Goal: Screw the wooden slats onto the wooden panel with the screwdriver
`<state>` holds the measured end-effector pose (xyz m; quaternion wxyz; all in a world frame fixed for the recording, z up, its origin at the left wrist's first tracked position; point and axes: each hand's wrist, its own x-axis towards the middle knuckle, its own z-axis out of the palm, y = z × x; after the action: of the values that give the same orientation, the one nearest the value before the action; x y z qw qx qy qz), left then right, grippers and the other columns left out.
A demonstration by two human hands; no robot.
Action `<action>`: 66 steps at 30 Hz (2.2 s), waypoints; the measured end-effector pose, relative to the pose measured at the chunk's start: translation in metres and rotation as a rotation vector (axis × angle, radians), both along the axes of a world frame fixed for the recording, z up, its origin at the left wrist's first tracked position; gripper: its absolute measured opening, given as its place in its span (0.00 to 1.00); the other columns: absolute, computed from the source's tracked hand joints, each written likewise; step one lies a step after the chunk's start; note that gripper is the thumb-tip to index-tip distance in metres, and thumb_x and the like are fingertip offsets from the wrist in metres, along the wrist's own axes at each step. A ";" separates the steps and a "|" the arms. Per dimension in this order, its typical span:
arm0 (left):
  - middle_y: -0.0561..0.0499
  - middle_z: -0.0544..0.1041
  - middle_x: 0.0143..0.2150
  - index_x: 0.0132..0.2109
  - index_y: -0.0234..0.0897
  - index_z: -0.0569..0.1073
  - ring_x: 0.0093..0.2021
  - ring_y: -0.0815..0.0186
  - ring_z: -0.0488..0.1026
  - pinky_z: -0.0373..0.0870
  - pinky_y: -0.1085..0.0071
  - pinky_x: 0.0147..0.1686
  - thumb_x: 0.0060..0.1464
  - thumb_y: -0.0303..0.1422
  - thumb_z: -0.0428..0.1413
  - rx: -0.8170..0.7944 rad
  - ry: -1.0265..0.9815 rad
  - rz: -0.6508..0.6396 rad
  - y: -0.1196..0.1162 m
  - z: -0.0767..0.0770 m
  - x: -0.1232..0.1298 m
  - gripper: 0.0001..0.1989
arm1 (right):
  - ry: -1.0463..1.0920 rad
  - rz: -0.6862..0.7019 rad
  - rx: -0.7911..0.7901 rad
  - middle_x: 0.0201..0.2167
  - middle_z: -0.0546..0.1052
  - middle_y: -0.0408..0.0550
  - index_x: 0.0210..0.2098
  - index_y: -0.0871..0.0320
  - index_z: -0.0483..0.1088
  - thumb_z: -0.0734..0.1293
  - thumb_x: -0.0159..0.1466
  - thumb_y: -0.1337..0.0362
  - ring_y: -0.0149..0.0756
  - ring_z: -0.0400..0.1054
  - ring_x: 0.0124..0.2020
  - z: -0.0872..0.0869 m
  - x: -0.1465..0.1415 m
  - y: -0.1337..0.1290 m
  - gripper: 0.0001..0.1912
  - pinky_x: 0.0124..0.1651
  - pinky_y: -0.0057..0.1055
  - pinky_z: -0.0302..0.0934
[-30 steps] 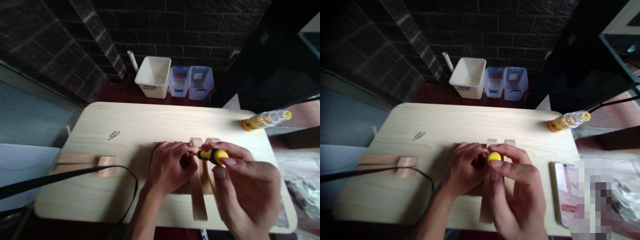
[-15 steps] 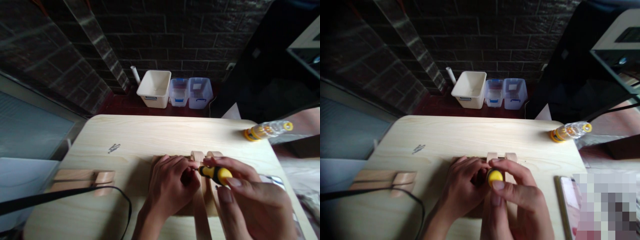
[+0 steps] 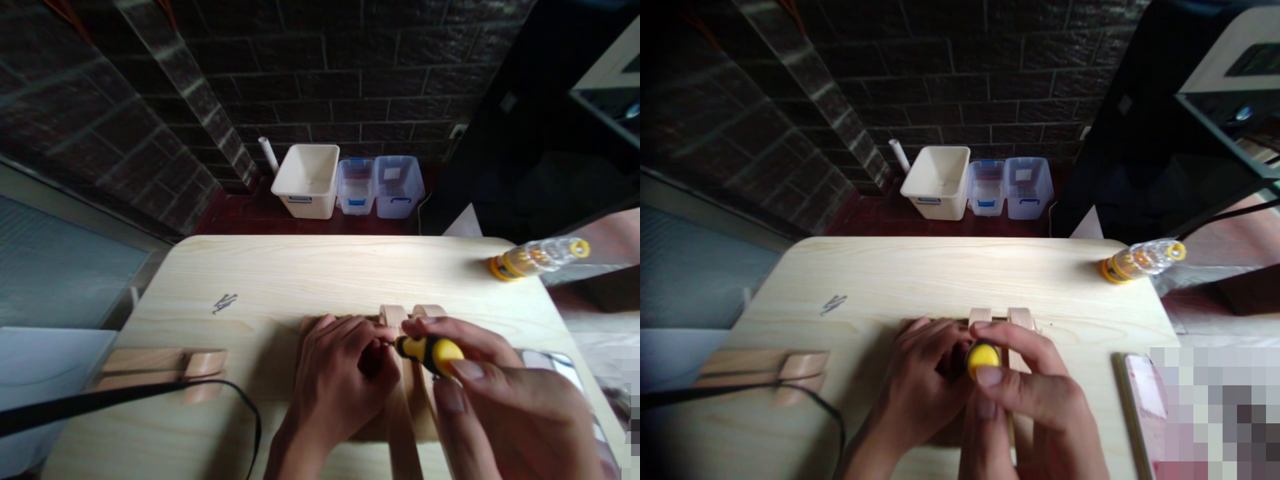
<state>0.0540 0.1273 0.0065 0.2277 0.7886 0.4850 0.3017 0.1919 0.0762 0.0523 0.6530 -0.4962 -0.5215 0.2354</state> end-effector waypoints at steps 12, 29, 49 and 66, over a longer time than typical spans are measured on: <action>0.57 0.78 0.29 0.39 0.44 0.77 0.31 0.64 0.75 0.65 0.62 0.43 0.54 0.27 0.60 0.021 0.041 -0.003 0.000 0.003 0.001 0.06 | 0.021 0.079 0.023 0.51 0.80 0.51 0.49 0.51 0.74 0.70 0.65 0.78 0.46 0.79 0.55 -0.004 0.006 0.002 0.18 0.53 0.46 0.79; 0.57 0.79 0.30 0.39 0.43 0.78 0.35 0.64 0.77 0.66 0.65 0.44 0.57 0.32 0.61 0.032 0.161 -0.020 0.000 0.003 0.000 0.02 | -0.016 0.149 -0.015 0.52 0.79 0.52 0.50 0.52 0.74 0.73 0.67 0.67 0.47 0.76 0.57 -0.001 0.018 0.009 0.13 0.60 0.49 0.73; 0.57 0.82 0.35 0.40 0.44 0.79 0.35 0.66 0.77 0.65 0.64 0.45 0.56 0.34 0.61 -0.018 0.161 -0.025 0.000 0.005 0.000 0.04 | -0.044 0.197 -0.020 0.55 0.79 0.49 0.56 0.47 0.74 0.73 0.67 0.68 0.49 0.76 0.57 -0.006 0.027 0.007 0.19 0.62 0.54 0.73; 0.57 0.81 0.33 0.41 0.43 0.77 0.35 0.66 0.76 0.64 0.65 0.43 0.58 0.34 0.60 0.034 0.150 -0.051 -0.002 -0.001 -0.003 0.03 | 0.082 0.192 0.004 0.50 0.78 0.47 0.52 0.48 0.75 0.70 0.70 0.68 0.48 0.77 0.57 -0.004 0.005 0.012 0.12 0.62 0.53 0.73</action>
<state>0.0507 0.1251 0.0053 0.1851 0.8247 0.4754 0.2441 0.1972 0.0877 0.0481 0.6493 -0.4328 -0.5397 0.3159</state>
